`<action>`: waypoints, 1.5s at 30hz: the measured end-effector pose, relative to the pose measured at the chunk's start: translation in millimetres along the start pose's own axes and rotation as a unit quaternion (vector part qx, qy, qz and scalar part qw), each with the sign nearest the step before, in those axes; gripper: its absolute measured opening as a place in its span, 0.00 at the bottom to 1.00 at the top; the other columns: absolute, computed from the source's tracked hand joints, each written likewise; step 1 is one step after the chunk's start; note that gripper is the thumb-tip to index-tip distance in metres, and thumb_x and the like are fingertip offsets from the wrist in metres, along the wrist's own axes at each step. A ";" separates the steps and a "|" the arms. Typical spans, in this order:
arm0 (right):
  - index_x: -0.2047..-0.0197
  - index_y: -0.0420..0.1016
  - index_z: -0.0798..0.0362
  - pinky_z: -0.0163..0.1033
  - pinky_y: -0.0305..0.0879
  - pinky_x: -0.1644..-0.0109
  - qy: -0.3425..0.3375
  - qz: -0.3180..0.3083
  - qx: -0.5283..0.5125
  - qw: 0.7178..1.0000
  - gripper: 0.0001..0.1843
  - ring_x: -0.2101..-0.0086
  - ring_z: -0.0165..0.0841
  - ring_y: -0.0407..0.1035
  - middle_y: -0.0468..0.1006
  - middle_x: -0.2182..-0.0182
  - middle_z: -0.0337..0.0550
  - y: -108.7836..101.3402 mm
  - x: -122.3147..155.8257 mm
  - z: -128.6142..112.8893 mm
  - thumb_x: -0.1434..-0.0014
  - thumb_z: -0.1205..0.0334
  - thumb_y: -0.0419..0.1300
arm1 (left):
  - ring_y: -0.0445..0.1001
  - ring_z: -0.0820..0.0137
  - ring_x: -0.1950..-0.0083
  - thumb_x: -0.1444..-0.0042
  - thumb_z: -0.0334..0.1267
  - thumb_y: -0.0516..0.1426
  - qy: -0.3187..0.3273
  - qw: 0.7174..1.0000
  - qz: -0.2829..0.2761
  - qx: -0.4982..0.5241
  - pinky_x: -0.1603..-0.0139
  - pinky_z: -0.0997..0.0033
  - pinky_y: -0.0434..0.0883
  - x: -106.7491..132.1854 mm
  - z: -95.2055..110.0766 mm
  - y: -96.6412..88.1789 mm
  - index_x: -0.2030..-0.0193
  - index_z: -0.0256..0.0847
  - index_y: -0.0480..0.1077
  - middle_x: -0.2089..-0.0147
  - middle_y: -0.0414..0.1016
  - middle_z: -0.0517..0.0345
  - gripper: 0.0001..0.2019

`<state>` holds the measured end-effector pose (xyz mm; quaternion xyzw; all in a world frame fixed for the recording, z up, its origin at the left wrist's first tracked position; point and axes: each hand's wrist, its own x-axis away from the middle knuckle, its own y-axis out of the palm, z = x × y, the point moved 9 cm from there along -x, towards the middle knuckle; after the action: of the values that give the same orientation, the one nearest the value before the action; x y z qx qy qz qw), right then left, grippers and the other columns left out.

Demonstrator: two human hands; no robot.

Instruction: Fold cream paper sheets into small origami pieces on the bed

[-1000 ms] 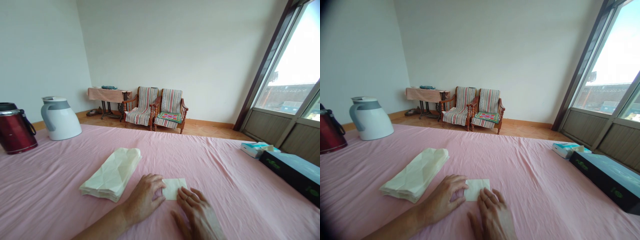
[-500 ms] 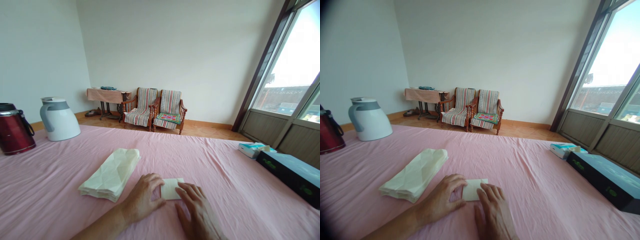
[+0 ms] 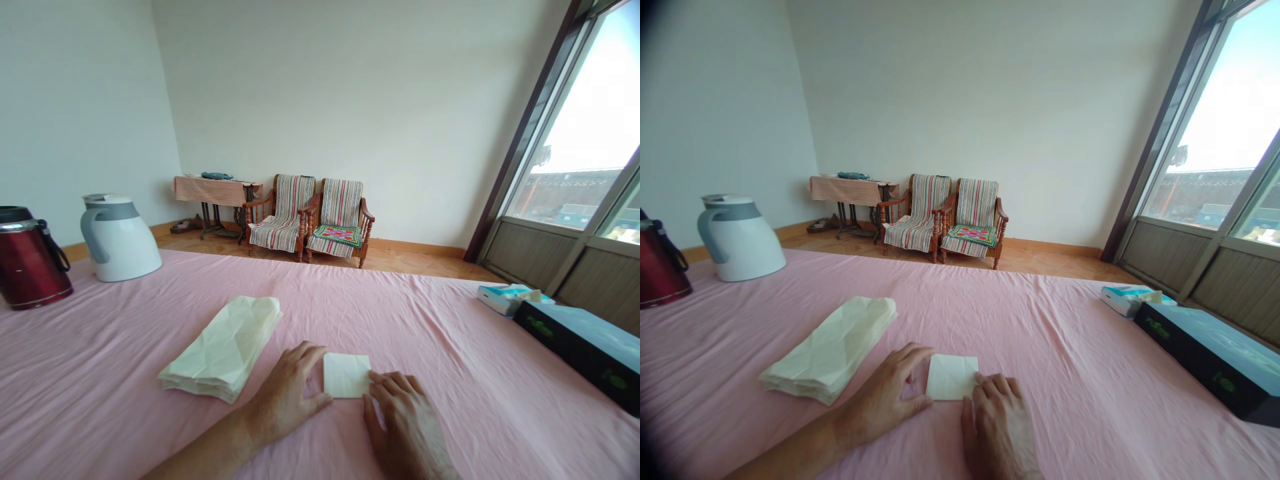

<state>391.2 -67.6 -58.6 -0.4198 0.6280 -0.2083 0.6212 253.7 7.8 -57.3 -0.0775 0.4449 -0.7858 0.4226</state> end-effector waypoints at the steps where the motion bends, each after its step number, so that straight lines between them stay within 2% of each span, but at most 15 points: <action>1: 0.68 0.75 0.50 0.44 0.59 0.59 0.001 -0.004 0.005 1.000 0.10 0.63 0.39 0.71 0.80 0.63 0.42 1.3 0.5 1.2 0.42 0.69 0.53 | 0.68 0.62 0.47 0.54 0.31 0.66 -0.006 1.000 0.001 0.001 0.45 0.64 0.64 0.1 -1.0 -0.2 0.43 0.44 0.65 0.46 0.70 0.56 0.30; 8: 0.63 0.73 0.51 0.45 0.61 0.61 -0.027 -0.022 0.027 0.999 0.07 0.64 0.40 0.70 0.78 0.62 0.45 5.9 1.8 1.4 0.42 0.68 0.54 | 0.69 0.61 0.49 0.54 0.30 0.65 -0.014 1.000 0.014 0.021 0.46 0.60 0.65 1.1 -2.3 -0.8 0.44 0.45 0.66 0.47 0.72 0.55 0.29; 13: 0.57 0.70 0.53 0.45 0.64 0.61 -0.003 -0.018 0.010 1.000 0.10 0.64 0.40 0.70 0.77 0.62 0.47 7.6 1.9 6.7 0.42 0.68 0.54 | 0.70 0.62 0.49 0.56 0.25 0.63 -0.015 0.998 0.032 0.054 0.46 0.63 0.66 0.8 -5.6 -0.4 0.46 0.44 0.68 0.48 0.72 0.55 0.28; 17: 0.48 0.64 0.54 0.47 0.64 0.56 0.000 0.005 -0.019 1.000 0.18 0.58 0.42 0.68 0.75 0.54 0.49 8.0 2.1 8.0 0.43 0.68 0.54 | 0.72 0.68 0.57 0.55 0.21 0.59 -0.009 0.993 0.027 0.118 0.52 0.68 0.68 -1.4 -7.9 5.1 0.38 0.42 0.59 0.58 0.75 0.58 0.36; 21: 0.38 0.55 0.56 0.50 0.62 0.50 0.002 0.039 -0.034 0.999 0.29 0.49 0.44 0.63 0.67 0.44 0.54 1.5 -0.8 6.4 0.42 0.68 0.53 | 0.70 0.73 0.66 0.55 0.20 0.56 -0.008 0.988 0.020 0.156 0.61 0.73 0.69 -2.2 -7.0 8.4 0.32 0.43 0.46 0.67 0.73 0.66 0.43; 23: 0.34 0.51 0.56 0.52 0.59 0.47 -0.002 0.055 -0.029 0.998 0.33 0.45 0.46 0.59 0.62 0.40 0.55 -4.7 -3.6 2.7 0.42 0.69 0.53 | 0.70 0.73 0.66 0.55 0.19 0.55 0.005 0.989 0.030 0.144 0.61 0.73 0.68 -1.3 -2.1 5.2 0.32 0.44 0.47 0.66 0.72 0.65 0.43; 24: 0.34 0.51 0.56 0.53 0.58 0.46 -0.009 0.061 -0.027 0.998 0.33 0.44 0.46 0.58 0.62 0.40 0.55 -8.0 -5.0 -0.3 0.43 0.70 0.53 | 0.70 0.72 0.65 0.56 0.19 0.54 0.018 0.991 0.035 0.127 0.60 0.73 0.68 -0.6 2.4 3.3 0.34 0.43 0.53 0.65 0.72 0.63 0.39; 26: 0.41 0.62 0.53 0.52 0.58 0.48 -0.029 0.068 -0.032 0.997 0.26 0.49 0.44 0.63 0.70 0.47 0.51 -13.7 -7.1 -7.3 0.42 0.72 0.52 | 0.70 0.70 0.62 0.55 0.19 0.53 0.059 0.995 0.034 0.076 0.59 0.71 0.67 1.2 15.1 1.3 0.47 0.42 0.69 0.64 0.72 0.60 0.27; 27: 0.48 0.68 0.51 0.50 0.59 0.51 -0.041 0.068 -0.042 0.996 0.19 0.54 0.42 0.67 0.74 0.54 0.48 -16.0 -7.8 -11.0 0.42 0.72 0.52 | 0.69 0.68 0.61 0.54 0.19 0.53 0.082 0.995 0.029 0.050 0.58 0.70 0.67 2.4 21.9 1.3 0.56 0.41 0.72 0.65 0.72 0.58 0.20; 29: 0.63 0.71 0.50 0.46 0.61 0.58 -0.058 0.066 -0.066 0.994 0.12 0.65 0.37 0.68 0.75 0.67 0.42 -20.2 -8.7 -16.1 0.41 0.74 0.50 | 0.69 0.66 0.59 0.52 0.20 0.53 0.115 0.993 0.016 0.010 0.57 0.68 0.66 4.6 32.6 2.6 0.66 0.40 0.73 0.65 0.72 0.57 0.13; 32: 0.66 0.68 0.50 0.41 0.62 0.63 -0.069 0.088 -0.095 0.989 0.12 0.68 0.35 0.69 0.75 0.70 0.40 -30.4 -9.7 -18.3 0.41 0.75 0.49 | 0.68 0.64 0.56 0.48 0.24 0.57 0.119 0.993 0.001 -0.016 0.54 0.65 0.66 5.9 37.0 3.9 0.65 0.41 0.73 0.62 0.72 0.56 0.09; 36: 0.64 0.68 0.50 0.41 0.65 0.56 -0.080 0.116 -0.107 0.984 0.14 0.62 0.34 0.73 0.78 0.67 0.41 -35.9 -9.7 -15.4 0.42 0.78 0.49 | 0.68 0.63 0.53 0.44 0.30 0.60 0.111 0.993 -0.017 -0.032 0.50 0.63 0.65 5.7 36.6 4.4 0.62 0.41 0.73 0.60 0.73 0.55 0.04; 39: 0.61 0.68 0.49 0.44 0.64 0.50 -0.073 0.113 -0.093 0.987 0.17 0.59 0.34 0.74 0.79 0.66 0.40 -25.2 -6.4 -7.7 0.45 0.79 0.48 | 0.68 0.64 0.53 0.42 0.32 0.60 0.125 0.991 -0.034 -0.032 0.49 0.64 0.65 5.8 40.3 5.9 0.62 0.41 0.74 0.58 0.73 0.55 0.02; 42: 0.59 0.68 0.49 0.45 0.64 0.49 -0.036 0.085 -0.081 0.992 0.20 0.59 0.35 0.75 0.80 0.67 0.40 -8.4 -2.4 5.1 0.49 0.79 0.48 | 0.69 0.64 0.53 0.42 0.32 0.60 0.130 0.990 -0.042 -0.032 0.48 0.64 0.64 5.7 41.9 7.7 0.61 0.41 0.74 0.58 0.74 0.56 0.03; 45: 0.65 0.68 0.49 0.45 0.63 0.51 -0.013 0.045 -0.078 0.996 0.16 0.60 0.35 0.74 0.79 0.67 0.40 0.8 -1.2 10.8 0.50 0.78 0.48 | 0.69 0.65 0.54 0.44 0.31 0.62 0.123 0.991 -0.041 -0.037 0.49 0.65 0.65 5.3 39.6 8.9 0.60 0.41 0.74 0.59 0.74 0.57 0.05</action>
<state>401.1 -63.4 -60.1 -0.4411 0.6523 -0.1248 0.6036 275.3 -23.4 -42.0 -0.0141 0.5188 -0.7888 0.3294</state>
